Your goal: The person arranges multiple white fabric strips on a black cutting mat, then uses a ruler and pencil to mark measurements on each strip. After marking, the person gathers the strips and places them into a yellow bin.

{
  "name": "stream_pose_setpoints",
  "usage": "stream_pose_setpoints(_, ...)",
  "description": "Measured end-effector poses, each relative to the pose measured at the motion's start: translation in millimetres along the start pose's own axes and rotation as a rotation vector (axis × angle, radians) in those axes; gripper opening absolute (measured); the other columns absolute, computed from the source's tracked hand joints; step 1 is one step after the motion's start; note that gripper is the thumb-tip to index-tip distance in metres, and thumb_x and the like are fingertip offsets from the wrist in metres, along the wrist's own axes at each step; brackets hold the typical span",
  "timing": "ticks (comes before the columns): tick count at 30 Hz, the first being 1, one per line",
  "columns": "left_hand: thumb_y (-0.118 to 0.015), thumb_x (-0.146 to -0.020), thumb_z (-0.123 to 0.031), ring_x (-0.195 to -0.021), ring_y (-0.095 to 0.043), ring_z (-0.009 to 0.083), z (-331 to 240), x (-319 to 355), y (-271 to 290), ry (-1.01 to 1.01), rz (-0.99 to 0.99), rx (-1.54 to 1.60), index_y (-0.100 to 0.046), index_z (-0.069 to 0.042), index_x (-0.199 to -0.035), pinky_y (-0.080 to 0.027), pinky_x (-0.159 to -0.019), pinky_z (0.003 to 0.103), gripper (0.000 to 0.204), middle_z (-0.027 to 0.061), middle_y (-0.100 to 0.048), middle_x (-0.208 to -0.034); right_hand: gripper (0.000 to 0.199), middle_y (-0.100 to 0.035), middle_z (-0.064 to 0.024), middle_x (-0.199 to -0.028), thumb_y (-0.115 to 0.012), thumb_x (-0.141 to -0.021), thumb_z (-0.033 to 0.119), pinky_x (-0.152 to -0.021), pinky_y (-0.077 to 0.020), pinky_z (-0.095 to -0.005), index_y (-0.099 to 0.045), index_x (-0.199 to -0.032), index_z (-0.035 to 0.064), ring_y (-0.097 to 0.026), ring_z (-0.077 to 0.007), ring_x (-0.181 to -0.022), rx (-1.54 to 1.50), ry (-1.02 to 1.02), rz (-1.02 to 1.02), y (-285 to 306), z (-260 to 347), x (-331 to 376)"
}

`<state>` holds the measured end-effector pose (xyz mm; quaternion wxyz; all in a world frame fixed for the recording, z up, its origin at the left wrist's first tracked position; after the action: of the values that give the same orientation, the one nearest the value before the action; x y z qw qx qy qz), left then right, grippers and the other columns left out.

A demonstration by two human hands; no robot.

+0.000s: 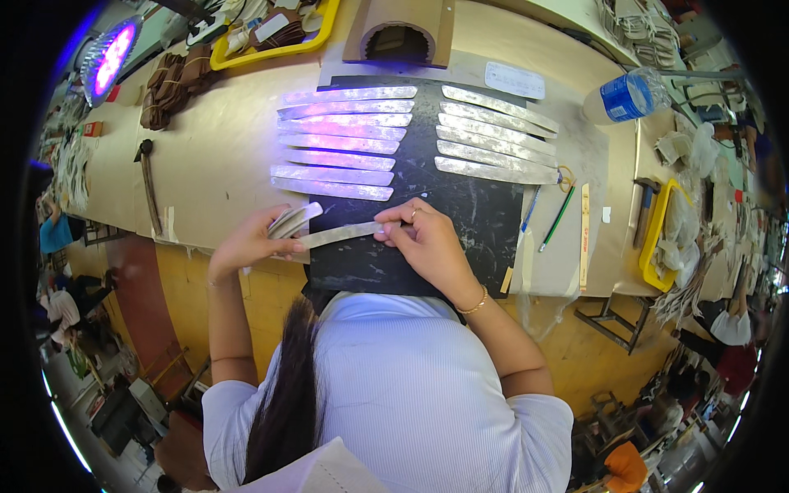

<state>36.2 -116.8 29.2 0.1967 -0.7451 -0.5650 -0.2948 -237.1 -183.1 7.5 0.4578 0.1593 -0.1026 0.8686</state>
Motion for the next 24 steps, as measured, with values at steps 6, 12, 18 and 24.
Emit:
stream_pose_setpoints(6, -0.082, -0.083, -0.010, -0.067, -0.061, 0.0100, 17, -4, 47, -0.041, -0.167, -0.128, -0.061, 0.000, -0.105, -0.053, -0.060, 0.027, 0.032, 0.0021, -0.061, -0.082, 0.008, -0.069, -0.0110, -0.090, -0.070, -0.089, 0.002, -0.064, -0.0540, -0.0289, -0.067, -0.094, -0.0034, -0.070, -0.0180, -0.073, 0.398, 0.033, -0.122, -10, 18, -9)
stream_pose_setpoints(12, -0.081, -0.083, -0.009, -0.061, -0.058, 0.0098, -5, -15, 48, -0.099, -0.090, -0.343, -0.063, 0.002, -0.092, -0.052, -0.059, 0.027, 0.023, 0.0030, -0.064, -0.077, 0.009, -0.063, -0.0096, -0.083, -0.073, -0.087, 0.006, -0.060, -0.0505, -0.0328, -0.067, -0.093, 0.0011, -0.063, -0.0216, -0.064, 0.556, 0.264, -0.252, -7, 27, -11)
stream_pose_setpoints(18, -0.078, -0.082, -0.013, -0.060, -0.063, 0.0149, -27, -27, 44, -0.167, -0.075, -0.466, -0.062, 0.003, -0.090, -0.051, -0.058, 0.032, 0.024, 0.0097, -0.063, -0.074, 0.015, -0.063, -0.0074, -0.092, -0.074, -0.085, 0.008, -0.076, -0.0493, -0.0360, -0.068, -0.099, 0.0052, -0.063, -0.0244, -0.085, 0.746, 0.429, -0.213, -4, 20, -3)
stream_pose_setpoints(24, -0.078, -0.082, -0.013, -0.059, -0.063, 0.0154, -17, -34, 44, -0.166, -0.099, -0.402, -0.062, 0.003, -0.091, -0.051, -0.058, 0.032, 0.025, 0.0098, -0.063, -0.073, 0.035, -0.065, -0.0039, -0.125, -0.076, -0.083, 0.014, -0.092, -0.0426, -0.0409, -0.068, -0.117, 0.0074, -0.058, -0.0236, -0.108, 0.994, 0.748, -0.115, -17, 6, 12)
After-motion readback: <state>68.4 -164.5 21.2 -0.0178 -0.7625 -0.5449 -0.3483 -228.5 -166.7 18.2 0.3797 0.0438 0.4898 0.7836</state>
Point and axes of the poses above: each hand's wrist, its own x-axis away from the middle knuckle, its own y-axis out of the back of the hand, z = x × y, the point moved 3 cm from there along -x, towards the middle knuckle
